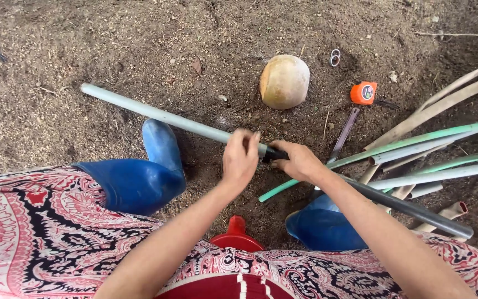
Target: A person is selecting, measuring, and joining various PVC pipes together while sitting on the ground.
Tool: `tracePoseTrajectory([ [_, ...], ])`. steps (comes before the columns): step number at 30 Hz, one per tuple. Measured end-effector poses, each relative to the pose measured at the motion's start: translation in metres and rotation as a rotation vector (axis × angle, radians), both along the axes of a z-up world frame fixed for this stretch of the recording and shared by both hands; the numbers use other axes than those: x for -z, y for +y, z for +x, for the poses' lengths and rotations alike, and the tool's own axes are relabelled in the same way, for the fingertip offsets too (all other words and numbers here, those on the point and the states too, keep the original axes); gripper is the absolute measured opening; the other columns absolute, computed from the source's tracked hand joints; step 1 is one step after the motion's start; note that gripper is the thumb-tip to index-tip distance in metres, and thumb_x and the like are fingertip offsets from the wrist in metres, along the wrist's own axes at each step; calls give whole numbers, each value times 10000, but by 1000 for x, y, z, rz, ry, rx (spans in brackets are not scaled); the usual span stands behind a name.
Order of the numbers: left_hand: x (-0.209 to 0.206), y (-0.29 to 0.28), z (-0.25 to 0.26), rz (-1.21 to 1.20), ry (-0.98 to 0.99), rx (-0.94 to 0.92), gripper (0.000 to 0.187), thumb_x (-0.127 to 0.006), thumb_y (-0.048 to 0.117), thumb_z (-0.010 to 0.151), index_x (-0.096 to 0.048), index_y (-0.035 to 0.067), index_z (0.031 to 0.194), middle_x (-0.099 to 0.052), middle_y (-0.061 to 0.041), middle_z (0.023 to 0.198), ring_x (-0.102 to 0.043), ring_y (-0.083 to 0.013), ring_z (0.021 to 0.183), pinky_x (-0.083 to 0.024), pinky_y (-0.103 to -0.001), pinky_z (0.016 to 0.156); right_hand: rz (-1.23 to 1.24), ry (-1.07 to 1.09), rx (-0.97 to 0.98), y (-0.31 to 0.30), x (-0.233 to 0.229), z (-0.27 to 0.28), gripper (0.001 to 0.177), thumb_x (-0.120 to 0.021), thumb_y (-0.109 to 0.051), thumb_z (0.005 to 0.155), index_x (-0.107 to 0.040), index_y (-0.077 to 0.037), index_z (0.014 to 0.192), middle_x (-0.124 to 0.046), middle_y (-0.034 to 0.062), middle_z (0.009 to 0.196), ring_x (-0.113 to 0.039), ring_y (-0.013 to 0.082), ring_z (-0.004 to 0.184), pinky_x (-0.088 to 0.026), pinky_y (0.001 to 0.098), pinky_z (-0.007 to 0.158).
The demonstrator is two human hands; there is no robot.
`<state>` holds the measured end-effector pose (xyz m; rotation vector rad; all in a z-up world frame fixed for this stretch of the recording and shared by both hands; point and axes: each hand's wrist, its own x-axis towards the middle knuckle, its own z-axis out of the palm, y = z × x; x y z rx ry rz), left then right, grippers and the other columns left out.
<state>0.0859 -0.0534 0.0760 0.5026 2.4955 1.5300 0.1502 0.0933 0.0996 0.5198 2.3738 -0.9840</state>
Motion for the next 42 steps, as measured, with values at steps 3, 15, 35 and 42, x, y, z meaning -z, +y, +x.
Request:
tracePoseTrajectory([
  [3,40,-16,25,-158,-365,2,149,-557,188,911,-540,64,991,-536,-77,861,-595,-221,807,-514,-349,693,-26,-15,-19,-3,-2,-7,508,-663,-235,814,-518,-223,1301,-594,148,1238,-548,360,1153,-458,462,951],
  [15,92,-8,30,-171,-507,101,352,-727,287,734,-642,83,1007,-494,-117,1008,-583,-309,974,-495,-438,839,-61,-17,-4,-3,7,-12,540,-731,-255,764,-565,-216,1276,-623,163,1174,-598,354,1070,-495,433,857],
  [35,3,-37,57,-412,-338,462,249,-649,265,843,-680,102,1029,-528,-94,974,-557,-304,1014,-492,-422,856,106,-9,-78,11,50,2,504,-715,-283,777,-565,-199,1251,-652,152,1125,-612,328,1066,-520,419,883],
  [42,-18,-23,34,-176,-61,648,206,-693,243,806,-699,65,910,-568,-107,912,-575,-281,906,-504,-389,782,-338,-53,429,-2,34,3,231,-625,-203,798,-582,-90,995,-578,105,857,-530,228,781,-428,349,631],
])
